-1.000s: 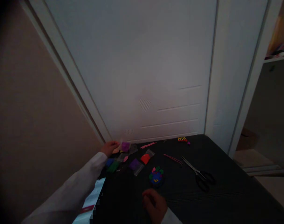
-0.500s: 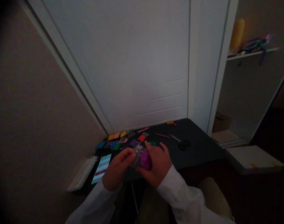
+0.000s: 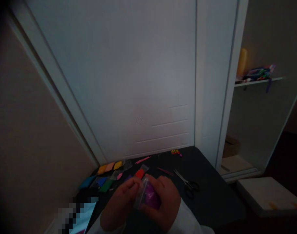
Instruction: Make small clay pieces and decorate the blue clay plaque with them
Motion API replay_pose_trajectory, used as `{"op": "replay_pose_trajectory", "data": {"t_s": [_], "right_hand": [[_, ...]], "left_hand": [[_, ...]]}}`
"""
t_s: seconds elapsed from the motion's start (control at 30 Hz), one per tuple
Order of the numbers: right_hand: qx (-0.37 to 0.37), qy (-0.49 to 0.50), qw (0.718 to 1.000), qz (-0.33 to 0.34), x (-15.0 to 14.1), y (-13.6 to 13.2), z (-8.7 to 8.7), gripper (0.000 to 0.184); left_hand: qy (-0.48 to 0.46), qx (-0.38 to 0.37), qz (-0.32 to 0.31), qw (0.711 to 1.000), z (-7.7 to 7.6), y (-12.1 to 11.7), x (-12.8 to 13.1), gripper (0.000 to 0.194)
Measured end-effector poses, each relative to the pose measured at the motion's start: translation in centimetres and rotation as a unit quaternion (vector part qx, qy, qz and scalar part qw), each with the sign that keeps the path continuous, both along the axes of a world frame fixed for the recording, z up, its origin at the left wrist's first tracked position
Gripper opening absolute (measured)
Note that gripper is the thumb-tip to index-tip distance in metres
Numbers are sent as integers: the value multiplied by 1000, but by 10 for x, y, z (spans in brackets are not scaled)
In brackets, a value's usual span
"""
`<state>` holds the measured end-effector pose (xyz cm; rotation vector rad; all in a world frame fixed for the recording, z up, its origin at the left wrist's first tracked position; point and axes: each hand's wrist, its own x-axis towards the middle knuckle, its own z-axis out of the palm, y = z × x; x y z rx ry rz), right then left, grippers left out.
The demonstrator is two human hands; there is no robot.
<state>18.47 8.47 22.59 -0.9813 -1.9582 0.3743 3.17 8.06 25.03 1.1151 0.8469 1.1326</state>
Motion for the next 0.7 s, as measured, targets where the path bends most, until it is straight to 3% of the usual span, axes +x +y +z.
{"op": "replay_pose_trajectory", "data": {"t_s": [0.13,0.23,0.37,0.57,0.7], "right_hand": [[-25,-26,999,22,9,39,25,60],[-50,-48,997,36,10,52,52,58],[-53,-56,995,64,7,57,101,57],[-12,-74,990,122,10,60,196,60],[2,-87,985,151,14,60,234,60]], "left_hand": [[-27,-24,-9,999,21,43,5,18],[-45,-66,-3,997,41,55,4,19],[-87,-107,13,990,84,54,2,20],[-143,-118,37,982,156,44,6,26],[-160,-105,42,981,193,41,10,27]]}}
